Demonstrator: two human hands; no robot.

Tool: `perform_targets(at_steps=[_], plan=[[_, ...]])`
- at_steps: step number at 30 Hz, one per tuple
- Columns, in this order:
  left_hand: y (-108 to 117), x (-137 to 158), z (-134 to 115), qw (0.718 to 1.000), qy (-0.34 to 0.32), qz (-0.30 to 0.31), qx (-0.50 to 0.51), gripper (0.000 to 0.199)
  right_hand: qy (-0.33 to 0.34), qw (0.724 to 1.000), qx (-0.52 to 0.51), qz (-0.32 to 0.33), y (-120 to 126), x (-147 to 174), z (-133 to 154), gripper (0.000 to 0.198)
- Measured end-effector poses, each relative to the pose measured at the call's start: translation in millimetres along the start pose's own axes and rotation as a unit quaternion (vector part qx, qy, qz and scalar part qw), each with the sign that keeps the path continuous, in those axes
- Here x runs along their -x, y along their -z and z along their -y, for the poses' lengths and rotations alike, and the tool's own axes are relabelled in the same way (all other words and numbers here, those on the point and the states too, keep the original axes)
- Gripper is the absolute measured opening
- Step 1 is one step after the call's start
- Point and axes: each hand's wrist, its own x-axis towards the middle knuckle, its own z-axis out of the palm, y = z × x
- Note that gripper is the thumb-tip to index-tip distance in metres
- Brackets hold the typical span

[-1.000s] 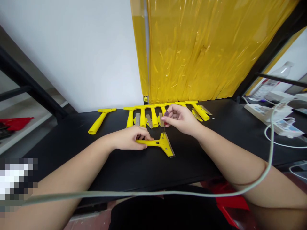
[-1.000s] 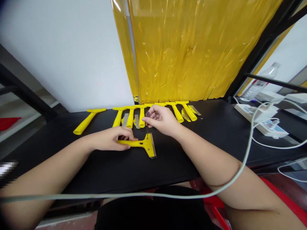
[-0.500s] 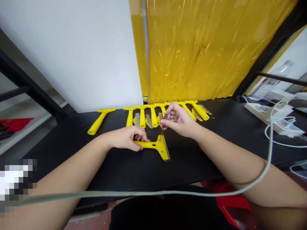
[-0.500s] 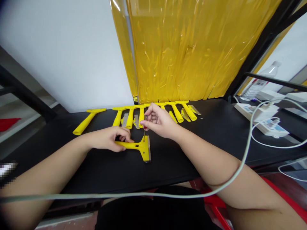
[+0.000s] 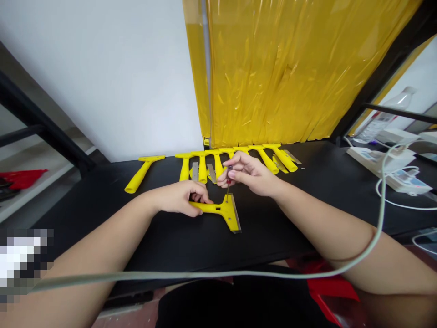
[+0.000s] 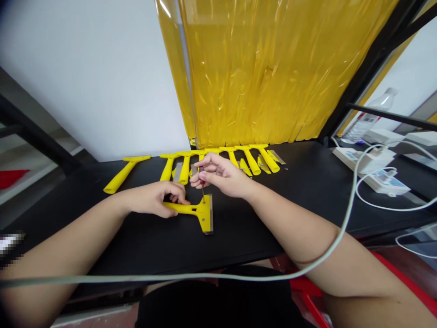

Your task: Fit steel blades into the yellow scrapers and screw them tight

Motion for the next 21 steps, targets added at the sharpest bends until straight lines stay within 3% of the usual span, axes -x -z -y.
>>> perform_targets(at_steps=[5,8,14,21], plan=[[-1.4,0.7,-2.4,1.000,0.008,-0.004,-0.001,0.025,0.038,0.998,-0.025,-0.051,-2.6,-4.7,-3.7,0.026],[-2.4,0.7,-3.3,1.000,0.017,-0.002,0.005,0.024,0.006,0.998,-0.027,-0.061,-3.4,-5.4,0.5,0.029],[-4.9,-1.2,-1.2,1.000,0.019,-0.002,0.015,0.028,-0.058,0.983,-0.162,-0.070,-18.2,-1.9,10.6,0.026],[-5.6,-1.1,-2.3,1.000,0.014,-0.007,0.021,0.027,-0.061,0.979,-0.184,-0.071,-20.8,-2.1,6.3,0.036]])
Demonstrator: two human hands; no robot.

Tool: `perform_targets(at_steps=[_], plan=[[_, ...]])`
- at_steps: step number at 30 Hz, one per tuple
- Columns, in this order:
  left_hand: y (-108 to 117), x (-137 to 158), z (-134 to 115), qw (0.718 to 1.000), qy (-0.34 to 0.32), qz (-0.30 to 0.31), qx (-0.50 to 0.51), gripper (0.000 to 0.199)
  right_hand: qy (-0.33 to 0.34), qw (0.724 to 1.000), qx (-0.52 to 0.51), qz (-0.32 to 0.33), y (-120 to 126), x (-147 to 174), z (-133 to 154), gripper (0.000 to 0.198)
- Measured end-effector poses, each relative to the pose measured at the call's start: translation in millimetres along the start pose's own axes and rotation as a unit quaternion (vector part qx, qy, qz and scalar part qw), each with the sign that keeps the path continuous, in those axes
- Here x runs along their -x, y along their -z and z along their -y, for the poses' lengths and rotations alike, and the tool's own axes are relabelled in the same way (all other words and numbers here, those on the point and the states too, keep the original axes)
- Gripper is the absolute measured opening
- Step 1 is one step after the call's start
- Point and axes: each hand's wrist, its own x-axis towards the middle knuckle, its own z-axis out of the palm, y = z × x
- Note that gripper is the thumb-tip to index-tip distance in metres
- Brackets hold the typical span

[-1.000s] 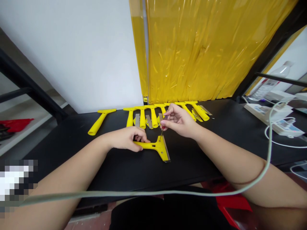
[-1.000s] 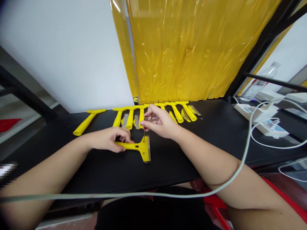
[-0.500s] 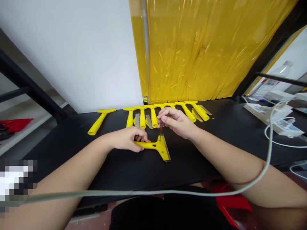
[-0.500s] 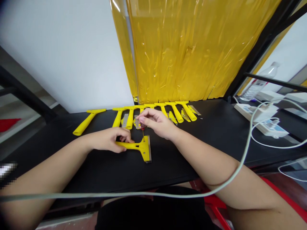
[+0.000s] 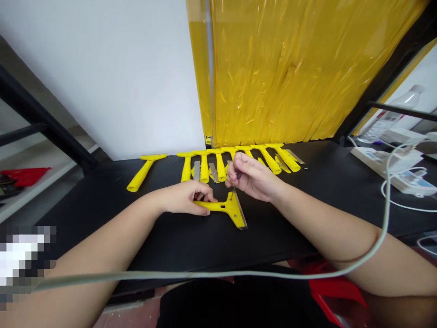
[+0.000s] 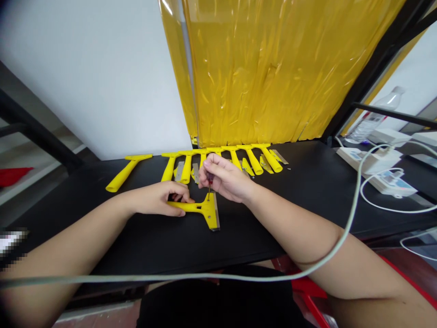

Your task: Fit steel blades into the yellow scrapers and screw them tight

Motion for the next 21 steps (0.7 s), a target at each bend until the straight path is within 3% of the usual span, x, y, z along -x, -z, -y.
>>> perform_targets(at_steps=[4,10,15,21], plan=[[-0.5,-0.2,-0.6,1.000,0.002,0.001,0.003,0.028,0.012,1.000,0.004,-0.022,4.9,-3.0,-1.1,0.034],[-1.1,-1.4,0.0,1.000,-0.009,0.003,-0.006,0.025,-0.025,1.000,0.002,-0.001,-0.4,-0.8,0.9,0.032],[-0.6,-1.3,0.2,1.000,-0.015,0.004,0.003,0.024,-0.016,0.999,-0.034,0.003,-0.5,0.5,0.2,0.030],[-0.8,-0.9,-1.6,1.000,-0.012,0.003,0.004,0.026,0.007,0.999,-0.021,-0.038,4.4,-4.4,-2.2,0.032]])
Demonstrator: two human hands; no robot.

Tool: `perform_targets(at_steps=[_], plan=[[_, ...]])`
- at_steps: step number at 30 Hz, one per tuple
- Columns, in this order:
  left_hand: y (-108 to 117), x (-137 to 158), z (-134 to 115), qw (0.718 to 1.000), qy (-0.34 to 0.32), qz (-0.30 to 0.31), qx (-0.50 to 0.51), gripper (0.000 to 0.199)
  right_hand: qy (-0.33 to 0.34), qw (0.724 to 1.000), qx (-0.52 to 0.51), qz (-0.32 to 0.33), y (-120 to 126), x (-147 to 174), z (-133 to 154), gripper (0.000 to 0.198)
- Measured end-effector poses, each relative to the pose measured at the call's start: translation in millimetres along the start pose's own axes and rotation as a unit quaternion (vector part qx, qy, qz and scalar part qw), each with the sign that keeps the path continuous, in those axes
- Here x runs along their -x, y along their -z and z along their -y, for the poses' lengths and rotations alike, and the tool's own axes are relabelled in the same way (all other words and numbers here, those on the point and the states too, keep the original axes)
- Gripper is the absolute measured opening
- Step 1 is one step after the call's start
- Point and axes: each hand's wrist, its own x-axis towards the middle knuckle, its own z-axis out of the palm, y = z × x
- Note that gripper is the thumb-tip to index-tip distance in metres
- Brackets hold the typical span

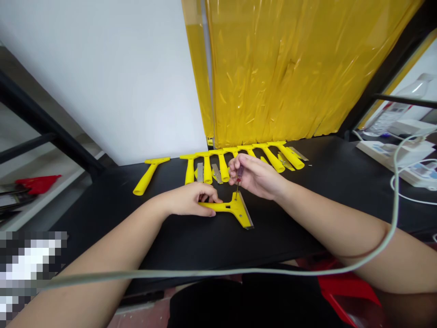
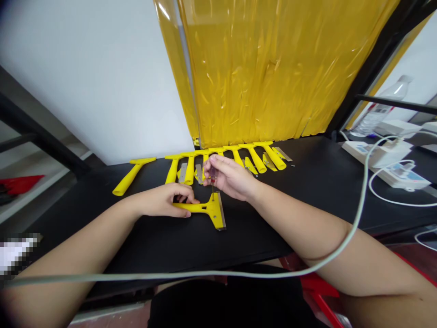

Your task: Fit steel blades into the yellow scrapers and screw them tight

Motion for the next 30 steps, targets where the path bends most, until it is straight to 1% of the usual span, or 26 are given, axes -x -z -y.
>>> perform_targets(at_steps=[2,5,9,14,17,21,24,30], plan=[[-0.3,-0.3,-0.3,1.000,-0.001,-0.003,0.003,0.027,-0.009,1.000,0.001,0.003,0.1,-0.4,0.2,0.034],[-0.5,-0.6,-0.3,1.000,-0.002,0.001,0.002,0.026,-0.032,0.999,-0.018,0.016,-1.8,1.4,1.5,0.031],[-0.3,-0.5,0.6,1.000,-0.001,0.001,0.002,0.027,-0.039,0.998,-0.041,0.031,-5.5,5.0,3.4,0.030],[-0.5,-0.4,2.5,1.000,-0.005,-0.003,0.001,0.029,-0.019,0.999,0.008,0.028,-4.6,3.8,2.3,0.026],[-0.5,-0.3,2.1,1.000,-0.001,-0.002,0.002,0.028,-0.022,0.999,0.025,0.031,-2.9,2.0,0.9,0.032],[-0.4,-0.2,1.5,1.000,0.002,0.000,0.006,0.027,-0.051,0.998,-0.003,0.043,-4.5,3.8,0.1,0.032],[-0.3,-0.2,1.9,1.000,0.002,0.000,0.007,0.028,-0.045,0.997,-0.022,0.051,-6.1,6.0,0.6,0.028],[-1.0,0.1,1.0,1.000,0.008,-0.001,0.005,0.028,-0.020,1.000,0.009,-0.001,-3.3,2.1,1.5,0.028]])
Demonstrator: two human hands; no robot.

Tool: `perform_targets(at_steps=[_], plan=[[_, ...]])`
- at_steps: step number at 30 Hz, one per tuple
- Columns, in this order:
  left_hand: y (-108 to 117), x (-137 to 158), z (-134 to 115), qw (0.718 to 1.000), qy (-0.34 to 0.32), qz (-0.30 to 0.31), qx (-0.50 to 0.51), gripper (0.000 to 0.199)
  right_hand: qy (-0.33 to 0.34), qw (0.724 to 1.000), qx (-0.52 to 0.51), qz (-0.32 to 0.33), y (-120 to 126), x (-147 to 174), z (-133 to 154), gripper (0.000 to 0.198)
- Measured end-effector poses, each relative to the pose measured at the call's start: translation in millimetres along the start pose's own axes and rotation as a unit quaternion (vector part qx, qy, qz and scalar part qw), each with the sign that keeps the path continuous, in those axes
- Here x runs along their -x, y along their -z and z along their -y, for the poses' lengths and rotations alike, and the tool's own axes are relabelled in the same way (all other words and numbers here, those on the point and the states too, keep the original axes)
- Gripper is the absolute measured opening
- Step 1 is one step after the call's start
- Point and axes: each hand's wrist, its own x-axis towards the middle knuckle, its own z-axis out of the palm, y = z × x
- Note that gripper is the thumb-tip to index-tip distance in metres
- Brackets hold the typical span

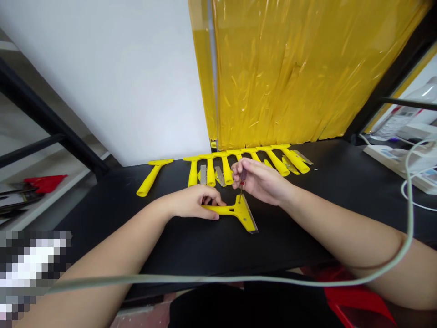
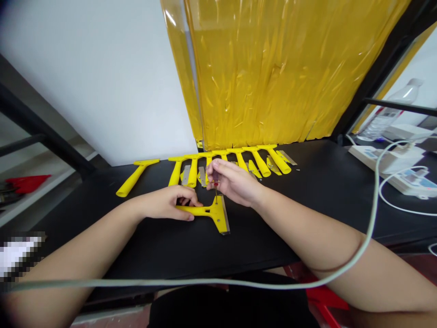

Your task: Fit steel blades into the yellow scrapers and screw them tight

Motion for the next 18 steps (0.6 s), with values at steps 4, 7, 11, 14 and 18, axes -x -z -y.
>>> perform_targets(at_steps=[4,7,11,14,18], plan=[[0.2,-0.8,0.2,1.000,-0.002,0.000,0.003,0.028,-0.006,1.000,0.018,0.008,0.6,-0.8,-0.9,0.034],[0.5,-1.3,0.5,1.000,0.000,0.007,0.005,0.028,-0.019,0.999,-0.015,0.028,-2.1,2.2,-1.5,0.029],[0.4,-1.2,1.4,1.000,0.000,0.005,0.004,0.029,-0.006,0.999,-0.042,0.013,-4.0,2.9,-1.2,0.025],[0.3,-0.9,2.6,1.000,-0.002,0.003,0.004,0.030,0.026,0.999,-0.025,-0.025,-1.1,-1.1,-1.3,0.028],[0.4,-0.9,3.3,1.000,0.003,0.006,0.003,0.031,0.036,0.999,-0.003,-0.028,3.0,-3.9,-2.1,0.029]])
